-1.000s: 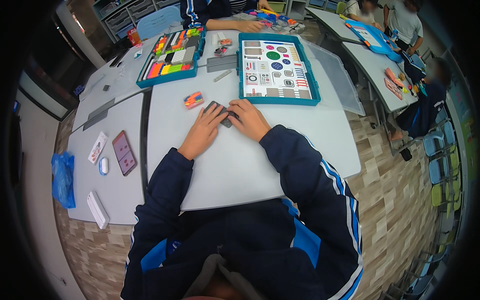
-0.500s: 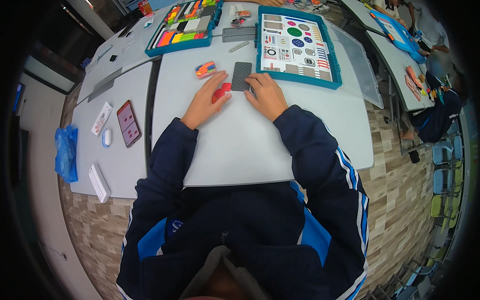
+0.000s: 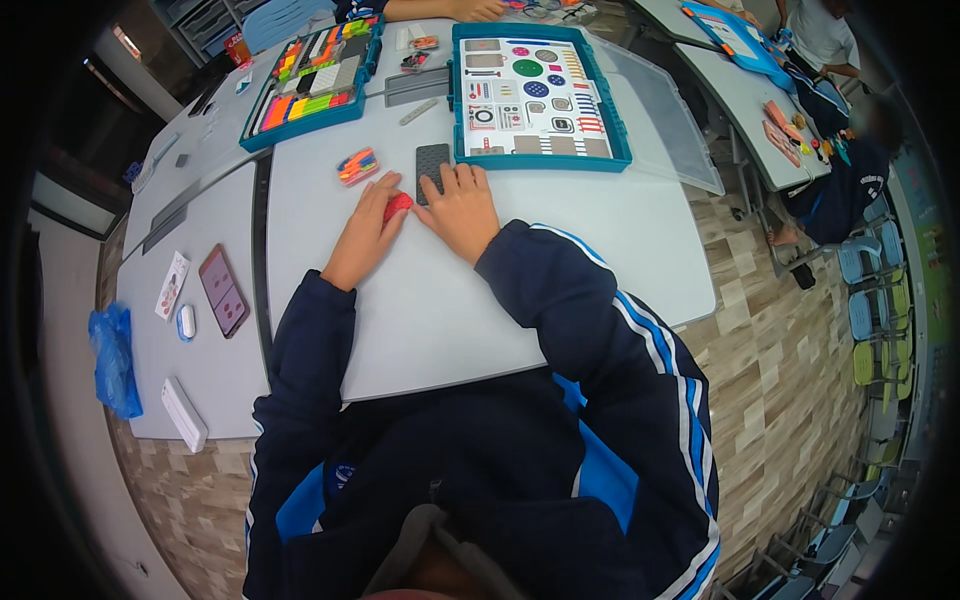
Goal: The person assembles small electronic components on a white table, connecting wires to a circuit board and attaching them to a perforated base plate. They handle red and orange plastic pieces, a gray base plate, and a small motor-like component, placing them into a teal storage tray.
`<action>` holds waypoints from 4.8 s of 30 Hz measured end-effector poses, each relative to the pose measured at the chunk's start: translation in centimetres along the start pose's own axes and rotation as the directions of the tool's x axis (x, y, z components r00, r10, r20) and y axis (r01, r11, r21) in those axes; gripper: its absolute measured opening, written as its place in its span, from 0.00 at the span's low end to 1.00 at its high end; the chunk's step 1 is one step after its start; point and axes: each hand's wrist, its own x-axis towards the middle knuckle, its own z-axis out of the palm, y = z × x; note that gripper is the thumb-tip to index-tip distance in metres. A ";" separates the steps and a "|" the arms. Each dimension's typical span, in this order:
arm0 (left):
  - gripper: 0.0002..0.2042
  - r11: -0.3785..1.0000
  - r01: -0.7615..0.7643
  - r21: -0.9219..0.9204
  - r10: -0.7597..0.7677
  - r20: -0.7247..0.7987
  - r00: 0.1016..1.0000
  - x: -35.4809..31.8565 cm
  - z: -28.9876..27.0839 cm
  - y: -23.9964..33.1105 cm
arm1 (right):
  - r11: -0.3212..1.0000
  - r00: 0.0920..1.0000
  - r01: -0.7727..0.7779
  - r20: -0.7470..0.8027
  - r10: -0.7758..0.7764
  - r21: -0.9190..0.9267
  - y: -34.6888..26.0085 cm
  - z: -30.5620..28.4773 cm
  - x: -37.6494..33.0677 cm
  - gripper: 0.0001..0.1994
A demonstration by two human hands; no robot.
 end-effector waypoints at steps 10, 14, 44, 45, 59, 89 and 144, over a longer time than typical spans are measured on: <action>0.14 0.999 0.031 0.035 -0.026 -0.126 0.992 0.0 -0.3 0.5 | 0.952 0.996 -0.093 0.039 0.085 0.292 0.4 -1.2 0.0 0.20; 0.15 0.999 0.049 0.017 -0.044 -0.219 0.975 0.1 -0.4 0.9 | 0.909 0.986 -0.166 0.070 0.151 0.382 0.5 -2.1 0.5 0.26; 0.24 0.967 0.093 0.238 0.018 -0.427 0.904 1.6 -1.6 -2.6 | -0.439 0.611 -0.308 0.529 0.589 0.844 3.4 -5.0 1.4 0.25; 0.24 0.971 0.114 0.208 -0.011 -0.439 0.898 1.9 -1.4 -3.3 | -0.469 0.613 -0.299 0.544 0.572 0.831 3.4 -5.1 1.4 0.25; 0.26 0.994 0.101 0.027 -0.081 -0.411 0.908 1.6 -1.6 -4.2 | -0.274 0.708 -0.436 0.514 0.483 0.857 2.6 -3.8 0.9 0.24; 0.22 0.986 0.128 0.110 -0.084 -0.333 0.939 0.9 -1.6 -4.3 | 0.712 0.969 0.066 0.124 -0.212 0.699 -0.7 -3.1 -0.6 0.12; 0.17 0.937 -0.155 0.311 0.178 -0.047 0.983 0.2 -0.8 -1.0 | 0.798 0.695 -0.431 0.719 -0.004 0.421 5.0 -1.6 11.6 0.09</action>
